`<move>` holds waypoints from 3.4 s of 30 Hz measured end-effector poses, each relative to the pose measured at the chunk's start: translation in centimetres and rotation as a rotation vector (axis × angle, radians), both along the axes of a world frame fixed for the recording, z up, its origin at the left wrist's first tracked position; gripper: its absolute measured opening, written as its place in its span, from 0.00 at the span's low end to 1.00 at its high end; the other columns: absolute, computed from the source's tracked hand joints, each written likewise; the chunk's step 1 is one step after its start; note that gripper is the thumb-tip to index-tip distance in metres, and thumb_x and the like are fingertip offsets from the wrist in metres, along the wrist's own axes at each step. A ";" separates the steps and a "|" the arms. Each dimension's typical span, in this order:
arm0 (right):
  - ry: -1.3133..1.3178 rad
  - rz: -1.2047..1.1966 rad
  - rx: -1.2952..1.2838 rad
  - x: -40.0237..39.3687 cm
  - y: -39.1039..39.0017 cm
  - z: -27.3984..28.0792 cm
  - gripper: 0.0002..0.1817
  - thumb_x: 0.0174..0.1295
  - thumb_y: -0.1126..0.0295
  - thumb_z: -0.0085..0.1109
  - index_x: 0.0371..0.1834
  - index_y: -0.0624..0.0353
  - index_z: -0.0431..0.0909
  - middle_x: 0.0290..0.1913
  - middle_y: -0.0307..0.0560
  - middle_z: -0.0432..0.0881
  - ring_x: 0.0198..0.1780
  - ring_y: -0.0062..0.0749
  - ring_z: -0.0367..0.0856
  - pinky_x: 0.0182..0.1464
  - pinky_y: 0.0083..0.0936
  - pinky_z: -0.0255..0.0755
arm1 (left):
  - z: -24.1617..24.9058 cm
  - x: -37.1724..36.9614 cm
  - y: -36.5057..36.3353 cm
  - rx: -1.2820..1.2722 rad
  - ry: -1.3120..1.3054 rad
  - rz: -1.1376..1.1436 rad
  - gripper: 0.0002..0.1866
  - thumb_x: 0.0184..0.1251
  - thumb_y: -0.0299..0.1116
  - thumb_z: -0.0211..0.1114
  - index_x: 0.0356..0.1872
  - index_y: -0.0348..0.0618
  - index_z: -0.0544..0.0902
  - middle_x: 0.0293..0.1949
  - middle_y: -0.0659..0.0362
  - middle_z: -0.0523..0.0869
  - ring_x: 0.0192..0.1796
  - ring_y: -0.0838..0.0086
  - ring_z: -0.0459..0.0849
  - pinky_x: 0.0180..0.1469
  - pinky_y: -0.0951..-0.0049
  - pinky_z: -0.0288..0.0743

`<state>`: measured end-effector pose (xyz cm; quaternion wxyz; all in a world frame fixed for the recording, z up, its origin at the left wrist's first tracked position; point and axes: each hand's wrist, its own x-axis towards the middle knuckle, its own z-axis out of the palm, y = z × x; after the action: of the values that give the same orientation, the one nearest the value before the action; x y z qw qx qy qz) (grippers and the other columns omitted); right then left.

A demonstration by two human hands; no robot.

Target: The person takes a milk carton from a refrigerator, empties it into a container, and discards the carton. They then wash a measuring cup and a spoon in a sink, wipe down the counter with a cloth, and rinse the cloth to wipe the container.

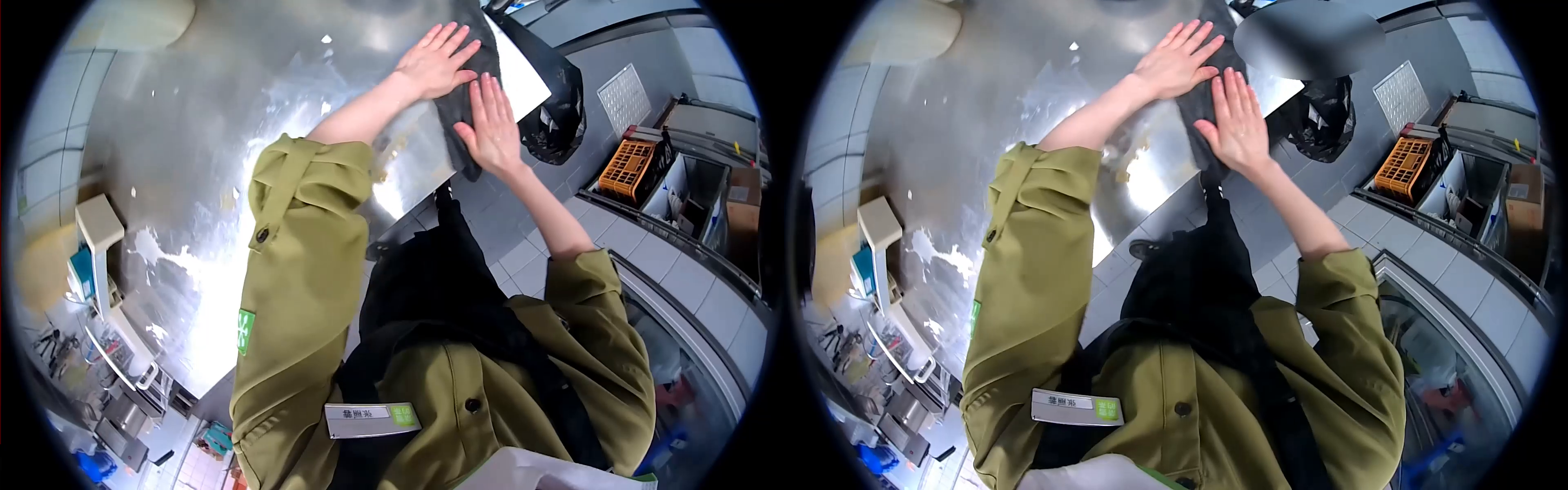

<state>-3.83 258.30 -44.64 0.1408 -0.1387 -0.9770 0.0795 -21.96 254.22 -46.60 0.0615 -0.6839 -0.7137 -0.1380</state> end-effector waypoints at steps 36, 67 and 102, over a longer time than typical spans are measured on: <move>0.294 -0.074 -0.122 -27.4 -4.6 -0.7 0.29 0.51 0.61 0.51 0.51 0.71 0.62 0.59 0.65 0.59 0.61 0.50 0.58 0.61 0.41 0.51 | 1.7 -24.9 -1.8 0.109 -0.416 0.278 0.27 0.47 0.20 0.49 0.55 0.38 0.66 0.58 0.50 0.65 0.64 0.60 0.57 0.64 0.62 0.49; 0.408 0.456 -0.279 -48.2 -4.9 -3.1 0.18 0.47 0.74 0.48 0.44 0.65 0.70 0.53 0.53 0.69 0.56 0.44 0.65 0.58 0.32 0.58 | 0.6 -41.6 -10.3 0.045 -0.110 0.511 0.25 0.49 0.23 0.48 0.54 0.47 0.69 0.58 0.56 0.67 0.61 0.65 0.63 0.60 0.69 0.59; 0.161 -0.239 -0.152 -34.4 -40.0 0.0 0.35 0.55 0.59 0.44 0.57 0.80 0.49 0.60 0.76 0.49 0.63 0.62 0.47 0.63 0.46 0.42 | 2.8 -28.9 -33.2 -0.236 0.206 0.331 0.27 0.56 0.30 0.49 0.60 0.54 0.60 0.64 0.66 0.58 0.65 0.74 0.56 0.65 0.68 0.51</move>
<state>-38.18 218.30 -44.66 0.2164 -0.2573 -0.9303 0.1467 -50.89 220.97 -43.80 0.0752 -0.5705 -0.8173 0.0290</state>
